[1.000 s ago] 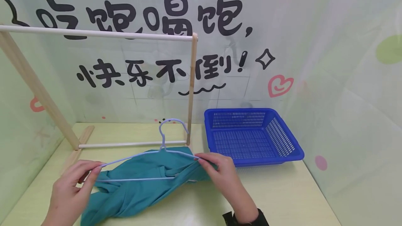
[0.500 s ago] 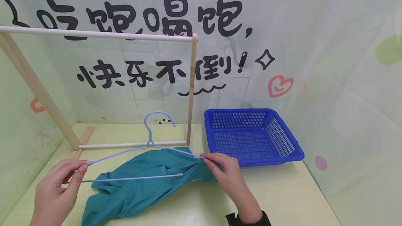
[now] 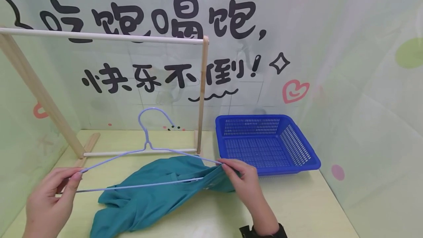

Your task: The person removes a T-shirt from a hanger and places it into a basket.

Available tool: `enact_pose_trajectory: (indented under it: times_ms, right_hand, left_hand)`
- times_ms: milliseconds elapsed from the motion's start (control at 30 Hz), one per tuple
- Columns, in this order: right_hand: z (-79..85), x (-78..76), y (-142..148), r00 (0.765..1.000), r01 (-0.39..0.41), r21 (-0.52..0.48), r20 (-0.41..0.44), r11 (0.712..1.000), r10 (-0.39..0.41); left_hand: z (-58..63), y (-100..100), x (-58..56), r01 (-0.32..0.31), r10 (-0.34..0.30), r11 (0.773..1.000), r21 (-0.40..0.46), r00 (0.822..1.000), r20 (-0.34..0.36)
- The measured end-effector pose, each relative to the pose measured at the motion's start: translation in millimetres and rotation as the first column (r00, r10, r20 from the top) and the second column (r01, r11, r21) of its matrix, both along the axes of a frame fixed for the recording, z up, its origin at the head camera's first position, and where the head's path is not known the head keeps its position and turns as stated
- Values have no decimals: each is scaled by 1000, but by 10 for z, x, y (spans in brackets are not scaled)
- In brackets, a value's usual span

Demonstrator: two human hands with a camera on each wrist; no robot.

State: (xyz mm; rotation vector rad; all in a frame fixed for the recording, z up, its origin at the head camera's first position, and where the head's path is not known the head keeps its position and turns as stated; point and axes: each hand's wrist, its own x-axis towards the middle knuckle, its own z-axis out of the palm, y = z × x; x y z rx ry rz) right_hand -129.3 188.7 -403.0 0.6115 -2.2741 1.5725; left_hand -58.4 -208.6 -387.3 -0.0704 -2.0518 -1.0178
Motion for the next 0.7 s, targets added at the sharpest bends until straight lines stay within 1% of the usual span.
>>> enact_pose_trajectory:
  times_ms: [100, 167, 267, 367, 467, 700]
  right_hand:
    - [-27, -22, 18, 998, 31, -49, 61, 998, -28]
    - [-29, -35, 19, 990, 84, -78, 121, 993, -74]
    - [-20, -53, 9, 972, 162, -122, 193, 979, -137]
    - [3, -58, -2, 955, 213, -152, 243, 965, -172]
    - [8, -57, -4, 951, 210, -154, 262, 965, -165]
    - [1, -52, -3, 949, 203, -145, 271, 968, -158]
  left_hand:
    - [-10, -35, -12, 2, -1, 1000, 23, 1000, -24]
    - [-10, -56, -13, 4, -2, 999, 36, 999, -44]
    - [8, -82, -11, -27, 31, 998, 61, 998, -53]
    - [38, -97, -4, -84, 88, 992, 92, 995, -39]
    - [61, -104, -5, -120, 124, 987, 108, 992, -32]
    - [77, -95, -12, -96, 102, 988, 117, 994, -47]
